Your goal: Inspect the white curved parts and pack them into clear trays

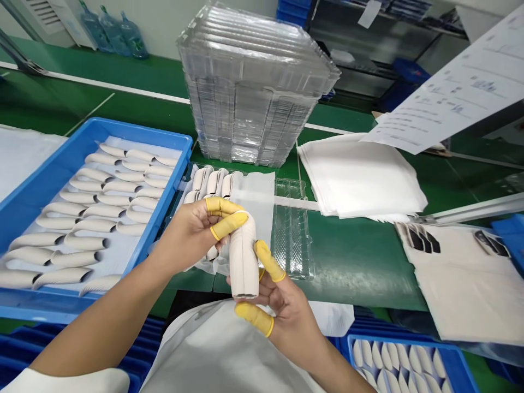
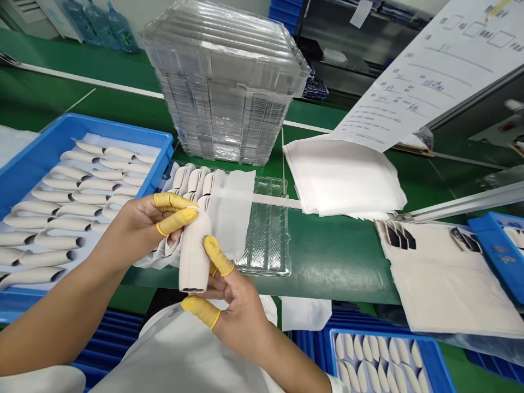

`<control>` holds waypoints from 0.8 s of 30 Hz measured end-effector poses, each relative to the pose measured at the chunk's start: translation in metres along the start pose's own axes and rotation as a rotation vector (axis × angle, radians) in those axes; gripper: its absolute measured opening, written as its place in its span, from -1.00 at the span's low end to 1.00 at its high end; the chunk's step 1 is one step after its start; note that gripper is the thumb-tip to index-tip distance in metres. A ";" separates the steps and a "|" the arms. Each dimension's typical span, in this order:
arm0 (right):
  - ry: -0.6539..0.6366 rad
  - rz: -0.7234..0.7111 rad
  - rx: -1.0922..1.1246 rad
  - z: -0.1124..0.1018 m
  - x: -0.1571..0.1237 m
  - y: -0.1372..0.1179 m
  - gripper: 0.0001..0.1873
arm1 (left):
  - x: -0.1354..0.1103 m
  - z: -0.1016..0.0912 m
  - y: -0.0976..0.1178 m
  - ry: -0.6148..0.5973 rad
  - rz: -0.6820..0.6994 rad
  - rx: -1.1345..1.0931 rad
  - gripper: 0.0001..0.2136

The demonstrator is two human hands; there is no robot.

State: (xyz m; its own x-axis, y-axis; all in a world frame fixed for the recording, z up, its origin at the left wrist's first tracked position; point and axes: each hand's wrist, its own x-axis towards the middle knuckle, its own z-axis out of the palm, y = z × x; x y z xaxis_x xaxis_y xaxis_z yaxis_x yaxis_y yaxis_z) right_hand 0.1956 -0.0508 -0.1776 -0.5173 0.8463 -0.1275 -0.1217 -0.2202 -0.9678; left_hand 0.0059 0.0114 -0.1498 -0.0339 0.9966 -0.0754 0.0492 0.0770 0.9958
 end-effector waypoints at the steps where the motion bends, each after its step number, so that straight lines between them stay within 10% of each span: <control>1: -0.020 0.005 -0.007 -0.001 -0.002 -0.002 -0.19 | 0.003 0.000 0.000 -0.026 -0.030 -0.015 -0.79; 12: 0.109 0.089 0.071 0.006 0.001 -0.007 -0.07 | 0.016 0.007 -0.023 -0.170 -0.348 -0.201 -0.66; 24: 0.099 0.034 0.020 0.007 0.000 -0.008 -0.11 | 0.010 0.005 -0.016 -0.163 -0.285 -0.246 -0.61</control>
State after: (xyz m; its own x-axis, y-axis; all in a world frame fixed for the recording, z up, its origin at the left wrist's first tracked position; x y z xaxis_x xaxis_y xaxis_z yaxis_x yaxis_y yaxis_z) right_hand 0.1907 -0.0524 -0.1685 -0.4352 0.8818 -0.1817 -0.1226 -0.2579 -0.9584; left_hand 0.0099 0.0208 -0.1663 0.1475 0.9297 -0.3376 -0.1801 0.3609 0.9151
